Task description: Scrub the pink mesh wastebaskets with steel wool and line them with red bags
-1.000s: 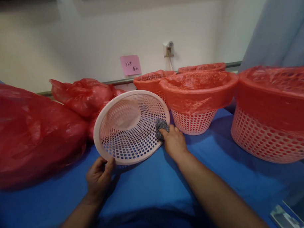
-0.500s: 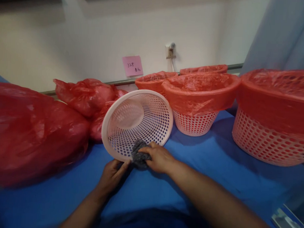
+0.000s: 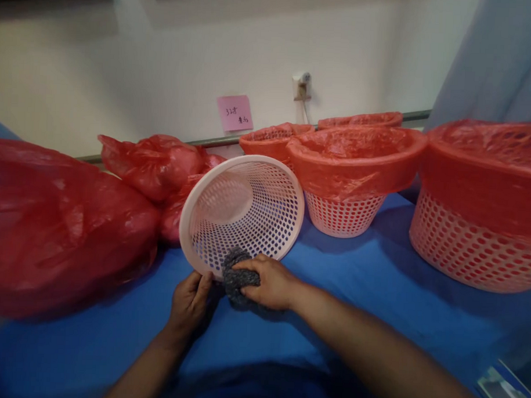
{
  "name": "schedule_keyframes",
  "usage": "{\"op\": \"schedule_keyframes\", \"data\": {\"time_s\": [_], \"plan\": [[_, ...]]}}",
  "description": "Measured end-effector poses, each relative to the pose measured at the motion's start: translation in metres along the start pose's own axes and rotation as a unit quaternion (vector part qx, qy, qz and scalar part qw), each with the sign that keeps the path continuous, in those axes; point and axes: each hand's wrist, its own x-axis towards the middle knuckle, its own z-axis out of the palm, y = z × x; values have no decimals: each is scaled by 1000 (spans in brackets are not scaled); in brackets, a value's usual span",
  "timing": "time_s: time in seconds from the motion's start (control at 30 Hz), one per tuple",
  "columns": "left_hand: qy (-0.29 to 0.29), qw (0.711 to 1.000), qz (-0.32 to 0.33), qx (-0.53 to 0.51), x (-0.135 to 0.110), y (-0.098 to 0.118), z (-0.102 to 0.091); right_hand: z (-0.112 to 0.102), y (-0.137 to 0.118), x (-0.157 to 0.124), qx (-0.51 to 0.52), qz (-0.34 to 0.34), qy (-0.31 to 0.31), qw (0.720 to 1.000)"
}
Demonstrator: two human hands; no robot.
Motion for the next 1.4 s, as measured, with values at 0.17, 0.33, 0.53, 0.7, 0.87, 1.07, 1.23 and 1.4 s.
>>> {"op": "schedule_keyframes", "data": {"time_s": [0.17, 0.33, 0.53, 0.7, 0.87, 1.07, 1.23, 1.4], "plan": [[102, 994, 12, 25, -3, -1, -8, -41, 12, 5, -204, 100, 29, 973], [130, 991, 26, 21, -3, 0, -8, -70, 25, 5, -280, 168, 105, 939], [-51, 998, -9, -30, 3, -2, 4, -14, 15, 6, -115, 68, 22, 991], [-61, 998, -10, -27, 2, -7, 1, -15, 22, 8, -47, 25, -6, 999], [57, 998, -4, -3, -1, -6, -7, -59, 38, -1, -263, 158, 115, 945], [-7, 1000, -2, -30, 5, -9, 4, -24, 17, 0, -172, 98, 50, 979], [-1, 1000, 4, -28, 4, -13, 4, 0, 8, 2, -66, 12, 18, 998], [83, 996, -7, -20, 1, -15, -3, -42, 24, -6, -220, 156, 128, 954]]}}
